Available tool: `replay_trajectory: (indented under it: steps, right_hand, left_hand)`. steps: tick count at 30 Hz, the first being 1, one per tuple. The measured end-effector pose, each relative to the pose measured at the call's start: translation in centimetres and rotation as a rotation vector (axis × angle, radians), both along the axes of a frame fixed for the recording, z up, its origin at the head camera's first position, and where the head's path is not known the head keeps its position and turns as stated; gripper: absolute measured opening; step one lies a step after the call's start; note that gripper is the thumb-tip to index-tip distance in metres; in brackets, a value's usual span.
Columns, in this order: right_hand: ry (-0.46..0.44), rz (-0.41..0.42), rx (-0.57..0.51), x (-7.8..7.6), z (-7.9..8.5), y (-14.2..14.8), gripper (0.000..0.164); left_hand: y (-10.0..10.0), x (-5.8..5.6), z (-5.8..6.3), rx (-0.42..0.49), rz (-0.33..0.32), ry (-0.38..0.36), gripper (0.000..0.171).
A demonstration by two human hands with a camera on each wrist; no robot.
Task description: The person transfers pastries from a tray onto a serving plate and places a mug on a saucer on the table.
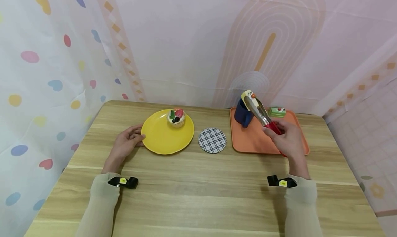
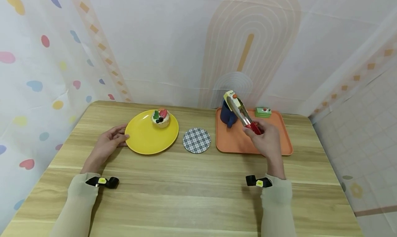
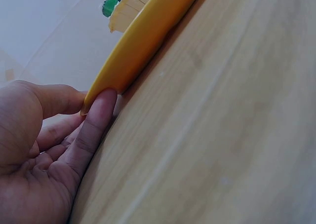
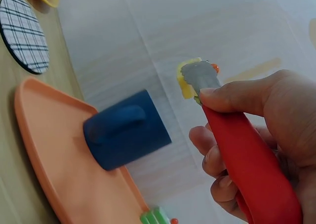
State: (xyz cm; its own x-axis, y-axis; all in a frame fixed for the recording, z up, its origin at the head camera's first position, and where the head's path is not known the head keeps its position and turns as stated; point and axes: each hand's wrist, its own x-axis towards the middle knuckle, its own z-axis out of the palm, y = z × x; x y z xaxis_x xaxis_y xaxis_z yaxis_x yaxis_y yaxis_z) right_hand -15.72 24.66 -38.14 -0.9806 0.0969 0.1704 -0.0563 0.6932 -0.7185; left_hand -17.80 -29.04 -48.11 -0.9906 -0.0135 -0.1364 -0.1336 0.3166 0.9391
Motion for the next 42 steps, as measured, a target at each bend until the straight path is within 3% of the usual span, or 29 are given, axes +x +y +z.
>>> replay_trajectory:
  steps: [22, 42]
  right_hand:
    - [-0.004, 0.121, -0.032, -0.8, -1.5, -3.6, 0.035]
    - [0.001, 0.256, 0.006, -0.3, -2.0, -8.1, 0.035]
  left_hand:
    - [0.0, 0.1, 0.2, 0.007, -0.002, -0.007, 0.056]
    - [-0.2, 0.0, 0.1, 0.033, -0.004, -0.003, 0.056]
